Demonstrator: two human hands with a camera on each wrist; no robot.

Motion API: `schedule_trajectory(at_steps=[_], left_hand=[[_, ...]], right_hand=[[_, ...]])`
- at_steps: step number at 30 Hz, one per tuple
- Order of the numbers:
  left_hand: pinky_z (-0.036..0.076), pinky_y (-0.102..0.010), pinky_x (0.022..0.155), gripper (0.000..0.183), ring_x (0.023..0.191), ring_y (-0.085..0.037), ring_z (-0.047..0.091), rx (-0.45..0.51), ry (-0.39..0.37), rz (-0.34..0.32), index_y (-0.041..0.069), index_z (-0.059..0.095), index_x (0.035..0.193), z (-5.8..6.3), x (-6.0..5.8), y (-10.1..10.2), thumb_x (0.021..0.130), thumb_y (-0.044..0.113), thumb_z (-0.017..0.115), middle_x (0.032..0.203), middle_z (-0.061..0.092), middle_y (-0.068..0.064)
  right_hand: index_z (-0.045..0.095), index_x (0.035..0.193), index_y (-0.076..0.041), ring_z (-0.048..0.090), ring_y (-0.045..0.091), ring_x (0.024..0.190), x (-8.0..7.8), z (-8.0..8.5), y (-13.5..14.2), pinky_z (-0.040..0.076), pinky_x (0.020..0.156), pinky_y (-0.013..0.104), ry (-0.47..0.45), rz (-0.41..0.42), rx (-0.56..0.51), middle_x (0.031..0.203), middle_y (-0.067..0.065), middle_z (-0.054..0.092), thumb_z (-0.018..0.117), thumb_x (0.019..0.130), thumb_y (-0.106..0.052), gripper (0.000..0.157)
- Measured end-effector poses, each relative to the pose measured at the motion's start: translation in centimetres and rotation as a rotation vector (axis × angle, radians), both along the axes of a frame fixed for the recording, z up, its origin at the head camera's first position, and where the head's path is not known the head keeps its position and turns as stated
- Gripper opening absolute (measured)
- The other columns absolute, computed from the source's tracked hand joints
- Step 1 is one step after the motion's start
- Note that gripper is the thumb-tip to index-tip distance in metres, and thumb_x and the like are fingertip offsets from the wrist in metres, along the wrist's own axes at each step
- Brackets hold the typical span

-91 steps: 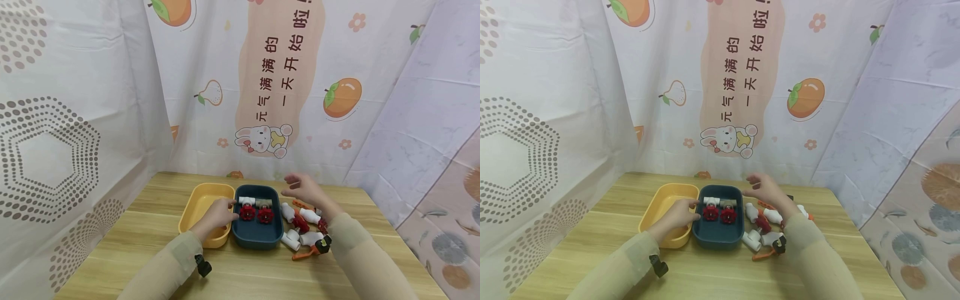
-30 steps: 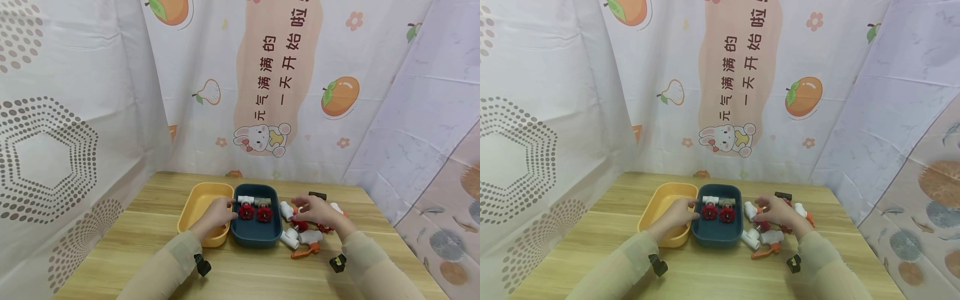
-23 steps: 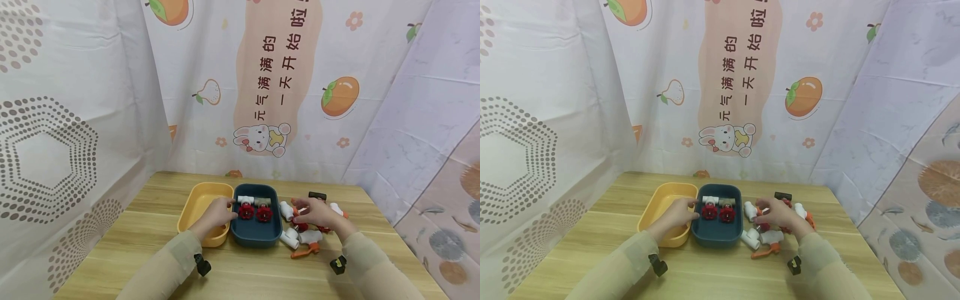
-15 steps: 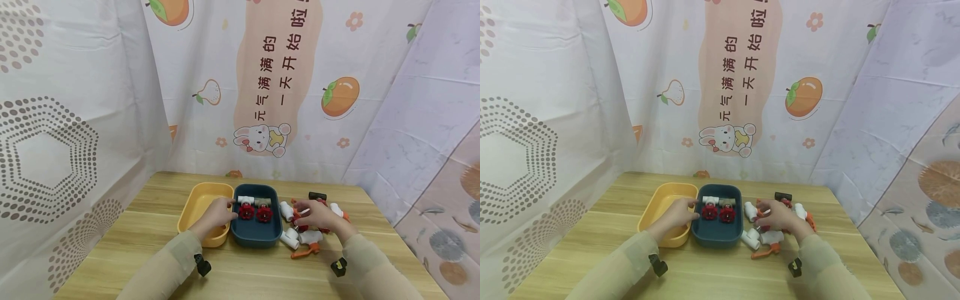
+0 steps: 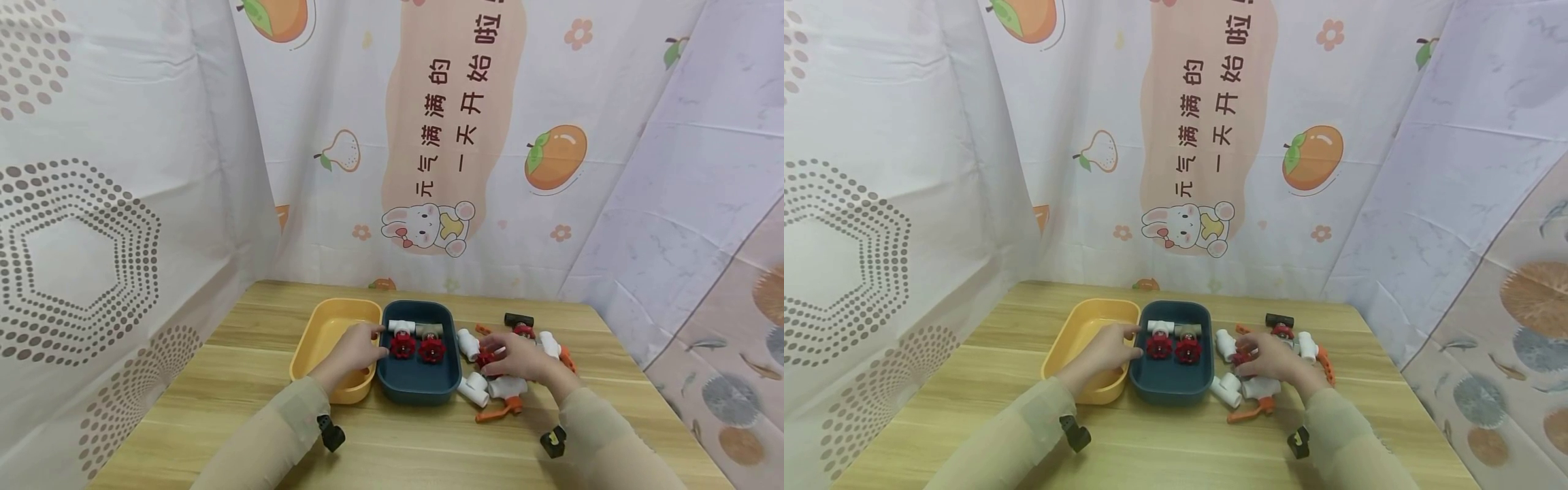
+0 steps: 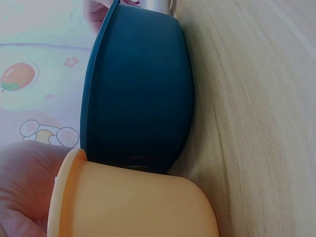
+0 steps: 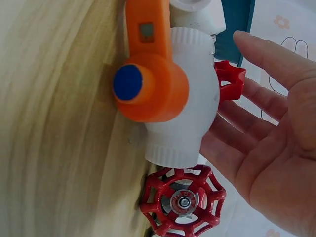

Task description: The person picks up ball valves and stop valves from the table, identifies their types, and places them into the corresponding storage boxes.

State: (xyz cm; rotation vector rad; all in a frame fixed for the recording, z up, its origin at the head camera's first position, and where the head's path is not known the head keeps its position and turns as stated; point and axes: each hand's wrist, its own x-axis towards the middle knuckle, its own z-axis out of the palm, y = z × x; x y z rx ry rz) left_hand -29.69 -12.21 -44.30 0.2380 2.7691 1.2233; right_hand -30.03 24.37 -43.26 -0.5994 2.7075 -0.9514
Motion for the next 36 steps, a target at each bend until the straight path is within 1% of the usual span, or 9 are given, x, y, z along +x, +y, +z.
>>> schedule_trajectory(at_steps=[7,13,20,28,36], left_hand=[[0.055,-0.032,0.045,0.057,0.047,-0.018,0.059,0.001,0.004,-0.002,0.004,0.058,0.142,0.0,0.0,0.0,0.090,0.015,0.077,0.129,0.061,-0.022],[0.055,-0.031,0.045,0.056,0.048,-0.018,0.060,0.004,0.005,-0.003,0.003,0.059,0.142,-0.1,0.0,0.0,0.090,0.014,0.077,0.129,0.061,-0.022],[0.055,-0.031,0.046,0.056,0.049,-0.018,0.060,0.008,0.005,-0.006,0.002,0.059,0.141,0.0,0.0,0.0,0.090,0.014,0.077,0.128,0.061,-0.022],[0.055,-0.032,0.046,0.056,0.048,-0.019,0.060,0.006,-0.001,-0.002,0.003,0.058,0.142,0.0,0.0,0.0,0.090,0.014,0.077,0.130,0.061,-0.022],[0.055,-0.032,0.046,0.057,0.048,-0.019,0.060,-0.001,-0.005,-0.001,0.004,0.058,0.142,0.0,0.0,0.0,0.090,0.015,0.077,0.129,0.061,-0.022]], right_hand=[[0.064,0.130,-0.003,0.063,0.033,0.110,0.1,-0.3,-0.1,0.053,0.092,0.052,0.005,0.026,0.007,0.119,0.011,0.068,0.083,0.086,-0.019,0.050],[0.066,0.130,-0.005,0.062,0.029,0.112,0.1,-0.3,-0.2,0.051,0.096,0.055,0.007,0.000,0.048,0.121,0.007,0.068,0.084,0.085,-0.021,0.051],[0.068,0.127,-0.005,0.063,0.028,0.109,0.1,-0.5,-0.2,0.053,0.094,0.053,0.002,0.002,0.047,0.117,0.006,0.069,0.080,0.088,-0.017,0.042],[0.069,0.125,-0.007,0.064,0.024,0.104,-0.3,-1.0,-0.2,0.054,0.090,0.050,0.045,0.004,0.074,0.112,0.002,0.070,0.079,0.089,-0.015,0.038],[0.070,0.122,-0.008,0.065,0.020,0.097,-0.3,-1.1,-0.2,0.056,0.086,0.046,0.082,0.029,0.103,0.105,0.001,0.071,0.076,0.091,-0.012,0.032]])
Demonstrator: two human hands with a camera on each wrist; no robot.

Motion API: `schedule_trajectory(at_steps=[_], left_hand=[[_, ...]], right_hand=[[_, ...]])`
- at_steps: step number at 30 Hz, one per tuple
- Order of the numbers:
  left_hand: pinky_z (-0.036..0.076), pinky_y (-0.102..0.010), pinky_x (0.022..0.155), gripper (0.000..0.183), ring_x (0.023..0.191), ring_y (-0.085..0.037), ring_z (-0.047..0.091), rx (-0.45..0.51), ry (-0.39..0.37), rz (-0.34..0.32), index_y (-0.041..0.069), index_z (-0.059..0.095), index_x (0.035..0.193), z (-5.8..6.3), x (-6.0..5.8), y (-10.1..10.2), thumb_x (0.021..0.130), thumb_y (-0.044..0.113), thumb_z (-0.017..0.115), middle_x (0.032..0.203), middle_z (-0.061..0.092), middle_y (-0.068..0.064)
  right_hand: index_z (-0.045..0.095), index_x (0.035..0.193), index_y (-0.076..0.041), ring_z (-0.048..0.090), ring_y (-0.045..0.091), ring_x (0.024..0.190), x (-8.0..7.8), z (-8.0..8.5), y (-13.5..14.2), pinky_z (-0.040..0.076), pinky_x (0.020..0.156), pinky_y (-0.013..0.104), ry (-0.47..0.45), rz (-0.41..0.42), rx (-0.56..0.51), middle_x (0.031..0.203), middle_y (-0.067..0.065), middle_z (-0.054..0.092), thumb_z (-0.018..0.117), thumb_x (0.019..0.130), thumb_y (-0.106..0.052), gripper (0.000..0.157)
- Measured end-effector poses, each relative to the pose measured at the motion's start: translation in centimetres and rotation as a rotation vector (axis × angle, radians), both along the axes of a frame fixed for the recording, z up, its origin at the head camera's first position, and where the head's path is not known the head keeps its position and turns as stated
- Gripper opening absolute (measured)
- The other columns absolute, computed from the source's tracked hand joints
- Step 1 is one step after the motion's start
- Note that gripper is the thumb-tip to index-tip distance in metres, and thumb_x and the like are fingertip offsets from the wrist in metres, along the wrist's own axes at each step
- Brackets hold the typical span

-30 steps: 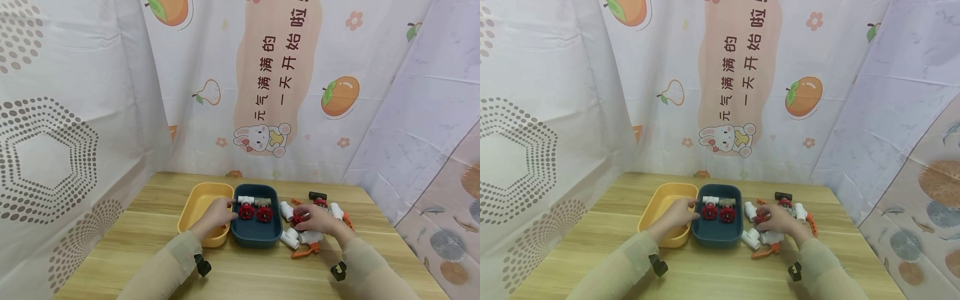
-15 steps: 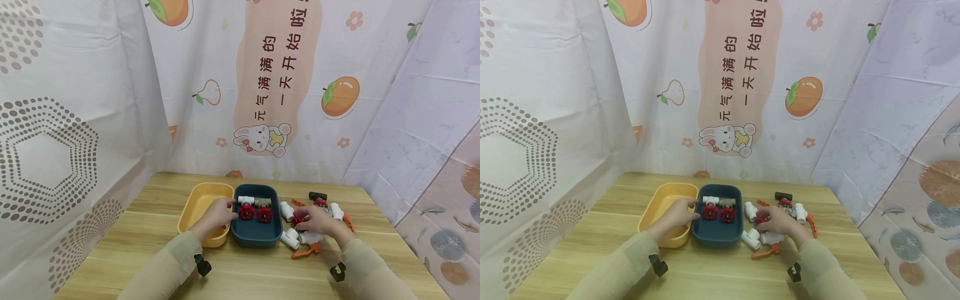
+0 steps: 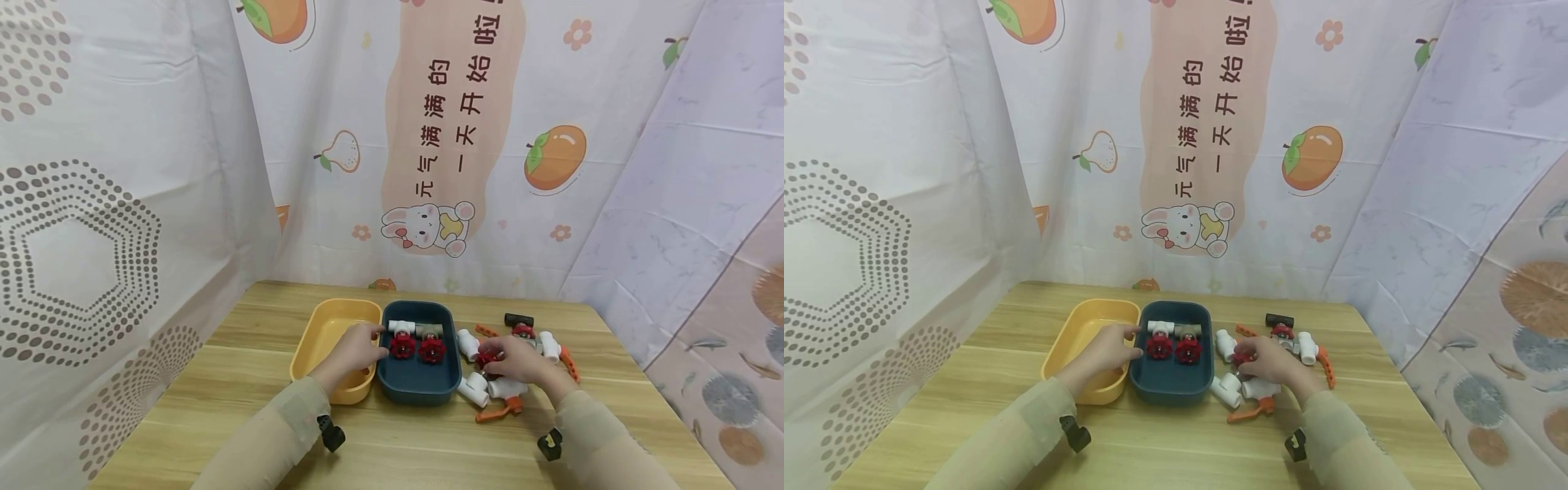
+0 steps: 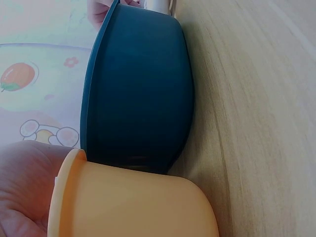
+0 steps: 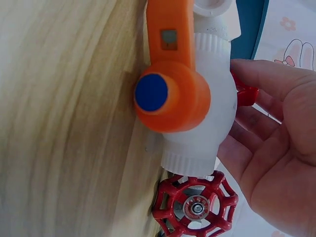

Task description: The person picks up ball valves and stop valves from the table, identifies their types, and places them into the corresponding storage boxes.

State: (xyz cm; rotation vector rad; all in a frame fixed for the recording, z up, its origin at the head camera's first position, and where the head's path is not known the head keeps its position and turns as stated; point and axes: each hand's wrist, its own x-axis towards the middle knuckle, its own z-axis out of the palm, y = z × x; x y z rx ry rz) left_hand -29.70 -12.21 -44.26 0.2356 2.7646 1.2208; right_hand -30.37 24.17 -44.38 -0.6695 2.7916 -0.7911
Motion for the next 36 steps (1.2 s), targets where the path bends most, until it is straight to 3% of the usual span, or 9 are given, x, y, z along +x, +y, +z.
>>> schedule_trajectory(at_steps=[26,36], left_hand=[[0.056,-0.032,0.047,0.057,0.054,-0.020,0.063,0.020,-0.017,0.004,0.004,0.057,0.143,-0.02,0.03,-0.04,0.091,0.014,0.076,0.132,0.060,-0.023],[0.057,-0.033,0.048,0.056,0.057,-0.021,0.064,0.012,-0.021,0.012,0.004,0.058,0.143,-0.19,-0.13,-0.04,0.090,0.014,0.077,0.131,0.060,-0.023]], right_hand=[[0.073,0.114,-0.007,0.066,0.019,0.094,-0.31,-0.26,0.25,0.057,0.085,0.048,0.039,0.034,-0.028,0.101,0.000,0.072,0.074,0.092,-0.008,0.022],[0.073,0.117,-0.005,0.066,0.021,0.093,-0.24,0.12,-0.04,0.057,0.085,0.047,-0.009,-0.002,-0.060,0.102,0.002,0.072,0.074,0.092,-0.008,0.025]])
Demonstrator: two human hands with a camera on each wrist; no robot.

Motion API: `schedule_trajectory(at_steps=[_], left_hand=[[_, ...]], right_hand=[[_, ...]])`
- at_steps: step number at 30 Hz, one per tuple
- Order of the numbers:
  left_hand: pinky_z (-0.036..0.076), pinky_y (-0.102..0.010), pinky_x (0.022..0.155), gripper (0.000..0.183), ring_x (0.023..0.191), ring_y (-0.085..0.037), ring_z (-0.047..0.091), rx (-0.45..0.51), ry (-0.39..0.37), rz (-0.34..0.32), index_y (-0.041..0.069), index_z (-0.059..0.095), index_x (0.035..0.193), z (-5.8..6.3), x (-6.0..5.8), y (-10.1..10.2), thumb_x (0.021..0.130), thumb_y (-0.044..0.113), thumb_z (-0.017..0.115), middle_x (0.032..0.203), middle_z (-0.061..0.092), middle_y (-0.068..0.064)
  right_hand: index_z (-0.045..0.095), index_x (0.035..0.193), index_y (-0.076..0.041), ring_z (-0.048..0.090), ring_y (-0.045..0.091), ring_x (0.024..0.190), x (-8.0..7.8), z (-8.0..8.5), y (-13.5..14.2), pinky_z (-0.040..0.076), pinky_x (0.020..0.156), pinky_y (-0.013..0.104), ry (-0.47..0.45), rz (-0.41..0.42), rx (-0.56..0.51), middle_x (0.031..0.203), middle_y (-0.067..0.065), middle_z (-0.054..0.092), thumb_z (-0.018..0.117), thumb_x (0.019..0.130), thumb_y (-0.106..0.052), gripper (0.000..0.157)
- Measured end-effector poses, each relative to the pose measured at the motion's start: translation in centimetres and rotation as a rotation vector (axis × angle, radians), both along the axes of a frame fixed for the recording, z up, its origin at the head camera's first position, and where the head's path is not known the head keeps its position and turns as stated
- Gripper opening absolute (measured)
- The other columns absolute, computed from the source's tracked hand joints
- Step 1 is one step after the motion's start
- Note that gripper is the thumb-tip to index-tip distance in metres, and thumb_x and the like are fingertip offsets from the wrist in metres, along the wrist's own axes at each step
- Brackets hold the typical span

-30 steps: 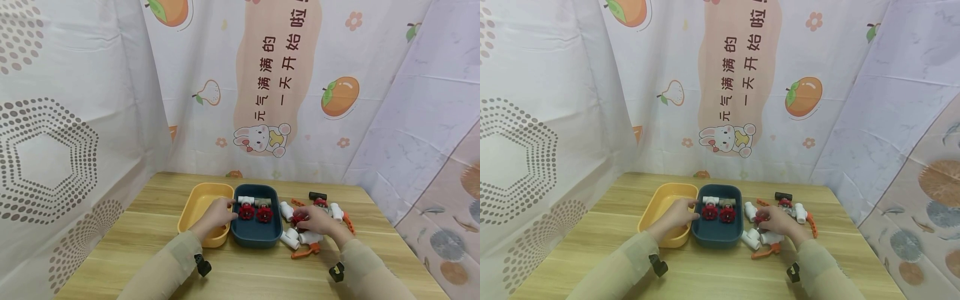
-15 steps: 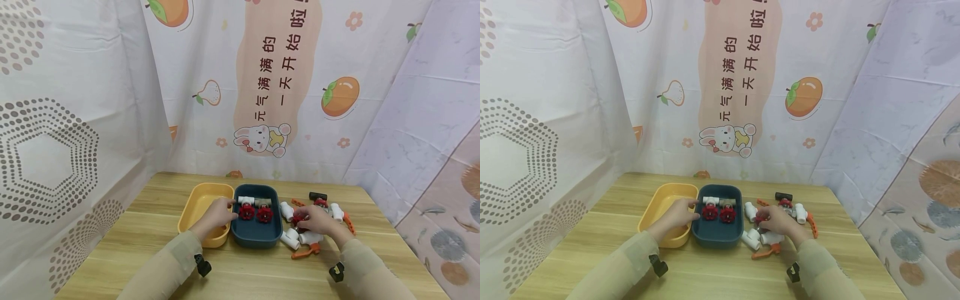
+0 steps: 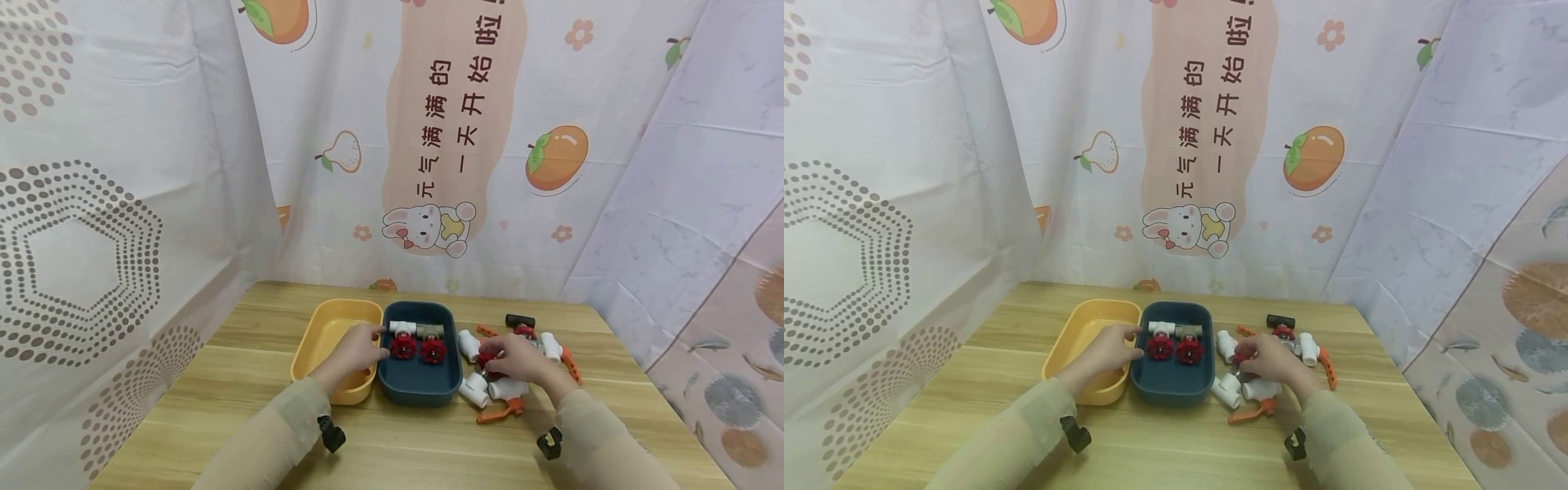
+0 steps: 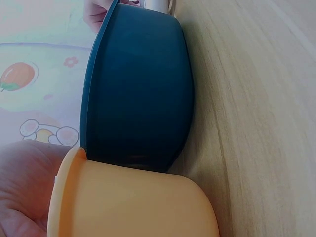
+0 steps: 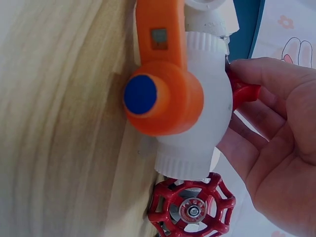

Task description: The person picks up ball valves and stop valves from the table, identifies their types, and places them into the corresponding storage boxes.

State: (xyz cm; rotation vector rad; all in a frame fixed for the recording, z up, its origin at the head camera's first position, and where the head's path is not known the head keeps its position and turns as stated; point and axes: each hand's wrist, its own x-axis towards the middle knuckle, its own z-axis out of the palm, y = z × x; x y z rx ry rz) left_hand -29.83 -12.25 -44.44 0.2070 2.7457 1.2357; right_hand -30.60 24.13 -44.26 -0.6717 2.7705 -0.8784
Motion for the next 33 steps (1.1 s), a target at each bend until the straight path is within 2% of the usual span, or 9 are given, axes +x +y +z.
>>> schedule_trajectory(at_steps=[8,23,33], left_hand=[[0.057,-0.033,0.049,0.057,0.058,-0.020,0.064,0.003,-0.001,0.000,0.004,0.058,0.143,0.0,0.0,0.0,0.090,0.015,0.077,0.132,0.060,-0.022],[0.056,-0.032,0.047,0.056,0.054,-0.020,0.063,-0.006,0.011,-0.001,0.005,0.058,0.143,-0.1,0.0,0.0,0.091,0.014,0.077,0.130,0.061,-0.022],[0.056,-0.031,0.047,0.056,0.056,-0.020,0.063,-0.004,0.014,-0.009,0.003,0.058,0.142,-0.1,0.1,0.0,0.090,0.014,0.077,0.129,0.061,-0.022]], right_hand=[[0.072,0.117,-0.004,0.063,0.018,0.089,0.1,0.4,0.0,0.056,0.084,0.044,-0.004,0.002,-0.010,0.100,0.001,0.071,0.074,0.091,-0.008,0.027],[0.072,0.117,-0.005,0.066,0.018,0.078,0.5,1.0,0.7,0.056,0.066,0.032,-0.016,0.012,-0.050,0.093,0.001,0.071,0.074,0.090,-0.006,0.027],[0.074,0.112,-0.008,0.065,0.014,0.082,0.4,1.7,0.8,0.056,0.070,0.035,0.044,-0.015,0.016,0.093,-0.002,0.071,0.077,0.088,-0.011,0.024]])
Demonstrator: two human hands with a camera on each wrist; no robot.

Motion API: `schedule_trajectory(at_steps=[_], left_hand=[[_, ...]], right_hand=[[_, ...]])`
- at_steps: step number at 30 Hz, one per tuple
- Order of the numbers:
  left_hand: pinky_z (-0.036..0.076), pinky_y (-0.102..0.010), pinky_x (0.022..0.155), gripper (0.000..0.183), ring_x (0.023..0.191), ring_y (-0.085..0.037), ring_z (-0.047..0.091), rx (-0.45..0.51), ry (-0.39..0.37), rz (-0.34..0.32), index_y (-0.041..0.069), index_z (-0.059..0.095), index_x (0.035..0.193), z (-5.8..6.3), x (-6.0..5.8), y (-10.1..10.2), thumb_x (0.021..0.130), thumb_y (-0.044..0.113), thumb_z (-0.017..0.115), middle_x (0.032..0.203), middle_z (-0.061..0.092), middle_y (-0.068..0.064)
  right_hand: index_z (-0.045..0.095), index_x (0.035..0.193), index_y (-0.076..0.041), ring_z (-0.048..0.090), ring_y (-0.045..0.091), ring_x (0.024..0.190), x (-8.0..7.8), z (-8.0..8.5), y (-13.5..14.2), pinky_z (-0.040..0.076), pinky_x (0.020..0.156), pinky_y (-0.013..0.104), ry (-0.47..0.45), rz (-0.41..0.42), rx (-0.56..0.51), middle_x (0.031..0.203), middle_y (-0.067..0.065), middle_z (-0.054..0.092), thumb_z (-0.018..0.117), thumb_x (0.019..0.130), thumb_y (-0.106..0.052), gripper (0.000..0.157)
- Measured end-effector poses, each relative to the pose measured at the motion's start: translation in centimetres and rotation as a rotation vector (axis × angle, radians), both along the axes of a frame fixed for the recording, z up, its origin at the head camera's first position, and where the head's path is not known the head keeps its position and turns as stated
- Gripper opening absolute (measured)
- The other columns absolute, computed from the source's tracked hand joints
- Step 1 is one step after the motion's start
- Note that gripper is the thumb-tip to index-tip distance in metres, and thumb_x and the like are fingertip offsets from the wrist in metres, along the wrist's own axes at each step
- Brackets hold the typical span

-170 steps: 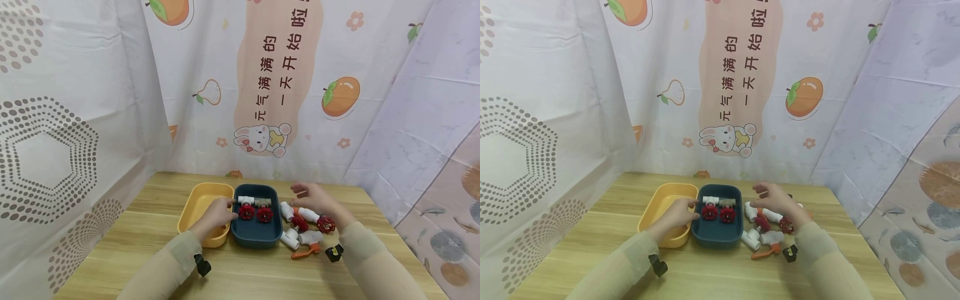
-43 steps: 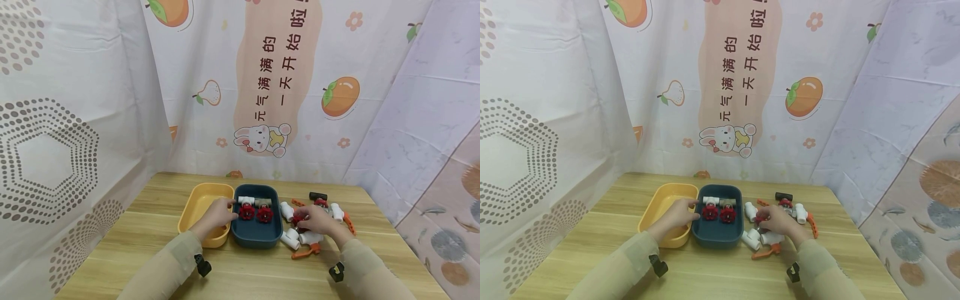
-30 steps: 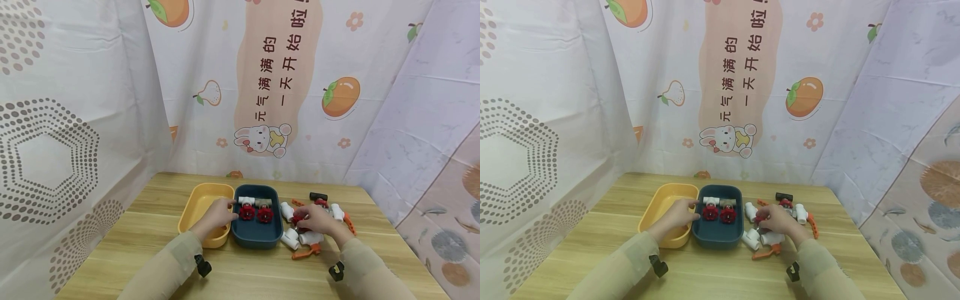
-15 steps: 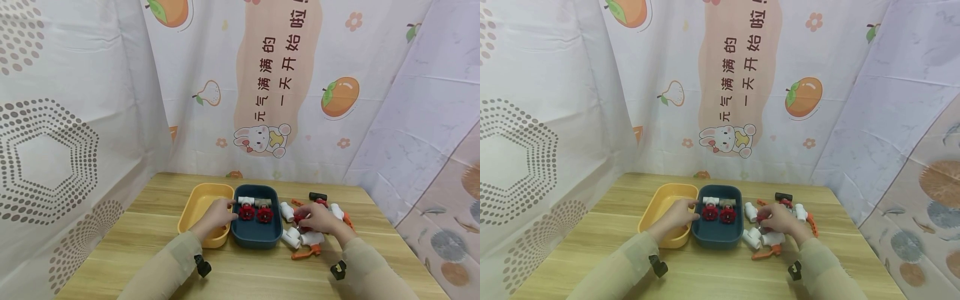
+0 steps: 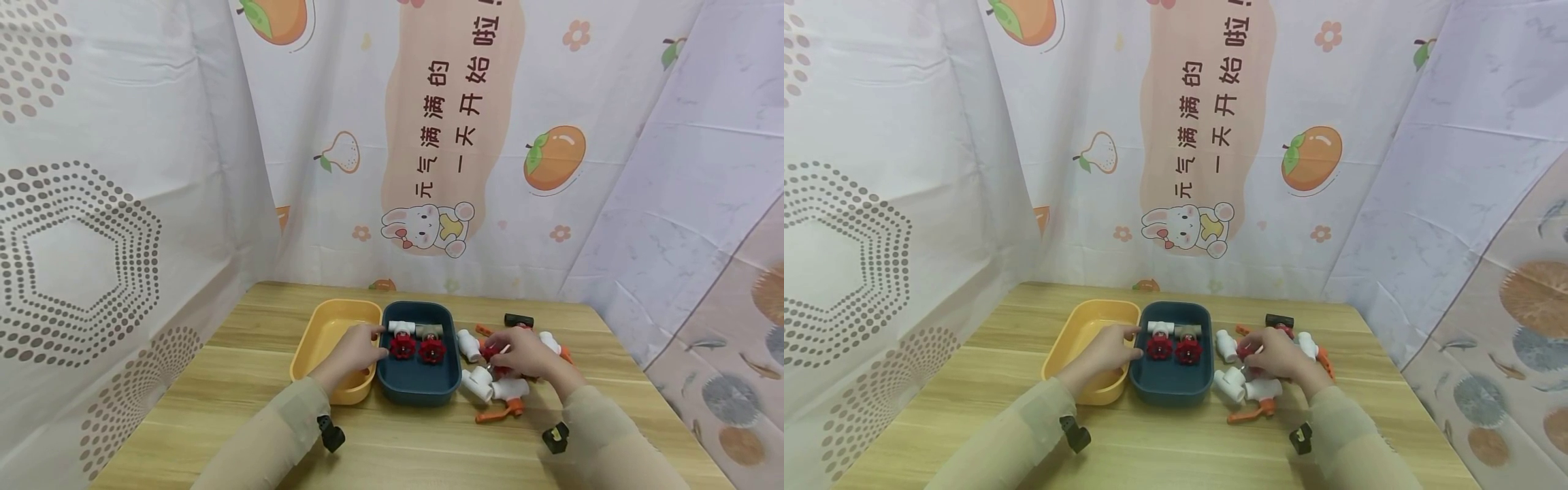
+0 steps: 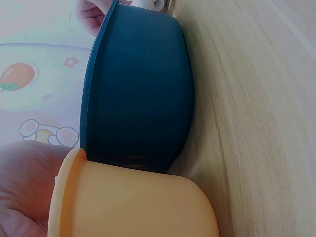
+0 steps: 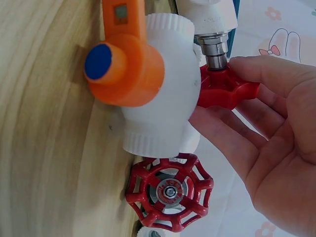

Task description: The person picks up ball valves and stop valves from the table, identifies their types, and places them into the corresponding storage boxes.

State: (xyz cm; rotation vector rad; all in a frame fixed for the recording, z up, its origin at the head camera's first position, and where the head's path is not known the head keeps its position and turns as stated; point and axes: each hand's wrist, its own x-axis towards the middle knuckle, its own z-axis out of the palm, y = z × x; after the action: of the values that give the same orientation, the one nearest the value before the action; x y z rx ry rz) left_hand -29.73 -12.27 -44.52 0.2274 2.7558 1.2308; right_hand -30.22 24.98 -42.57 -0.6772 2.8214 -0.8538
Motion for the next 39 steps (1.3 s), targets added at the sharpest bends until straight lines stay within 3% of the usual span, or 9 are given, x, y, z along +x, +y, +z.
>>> schedule_trajectory(at_steps=[7,16,27,31,39], left_hand=[[0.056,-0.031,0.047,0.056,0.056,-0.019,0.063,0.003,-0.003,0.000,0.004,0.058,0.142,0.0,0.0,0.1,0.091,0.015,0.077,0.131,0.060,-0.022],[0.055,-0.031,0.046,0.056,0.051,-0.019,0.061,-0.005,0.010,-0.007,0.004,0.058,0.143,0.0,0.0,0.0,0.091,0.014,0.076,0.129,0.061,-0.022],[0.055,-0.032,0.047,0.056,0.050,-0.019,0.061,-0.006,0.011,-0.004,0.004,0.058,0.143,0.0,0.0,0.0,0.091,0.014,0.076,0.130,0.061,-0.022],[0.055,-0.032,0.047,0.056,0.050,-0.019,0.061,-0.007,0.014,-0.006,0.003,0.058,0.143,0.1,0.1,0.0,0.091,0.014,0.076,0.130,0.061,-0.023],[0.055,-0.032,0.047,0.056,0.049,-0.020,0.061,-0.016,0.010,-0.007,0.004,0.057,0.143,0.3,0.1,0.0,0.091,0.015,0.075,0.131,0.061,-0.022]], right_hand=[[0.074,0.112,-0.009,0.066,0.018,0.086,0.0,0.4,0.5,0.057,0.073,0.037,0.019,0.029,-0.004,0.098,0.002,0.073,0.075,0.088,-0.011,0.024],[0.074,0.116,-0.007,0.066,0.018,0.092,0.1,1.2,0.9,0.057,0.081,0.044,0.018,-0.017,-0.007,0.103,0.002,0.073,0.076,0.088,-0.012,0.028],[0.072,0.120,-0.002,0.066,0.017,0.087,0.1,1.6,1.8,0.058,0.073,0.034,-0.022,-0.015,-0.065,0.100,0.004,0.072,0.073,0.091,-0.007,0.030],[0.071,0.121,0.000,0.068,0.019,0.084,0.2,1.8,1.9,0.059,0.072,0.036,-0.047,-0.028,-0.093,0.102,0.007,0.073,0.074,0.090,-0.007,0.032],[0.069,0.122,0.002,0.069,0.021,0.090,-0.1,2.5,1.9,0.060,0.077,0.040,-0.006,-0.031,-0.095,0.107,0.011,0.072,0.074,0.090,-0.008,0.034]])
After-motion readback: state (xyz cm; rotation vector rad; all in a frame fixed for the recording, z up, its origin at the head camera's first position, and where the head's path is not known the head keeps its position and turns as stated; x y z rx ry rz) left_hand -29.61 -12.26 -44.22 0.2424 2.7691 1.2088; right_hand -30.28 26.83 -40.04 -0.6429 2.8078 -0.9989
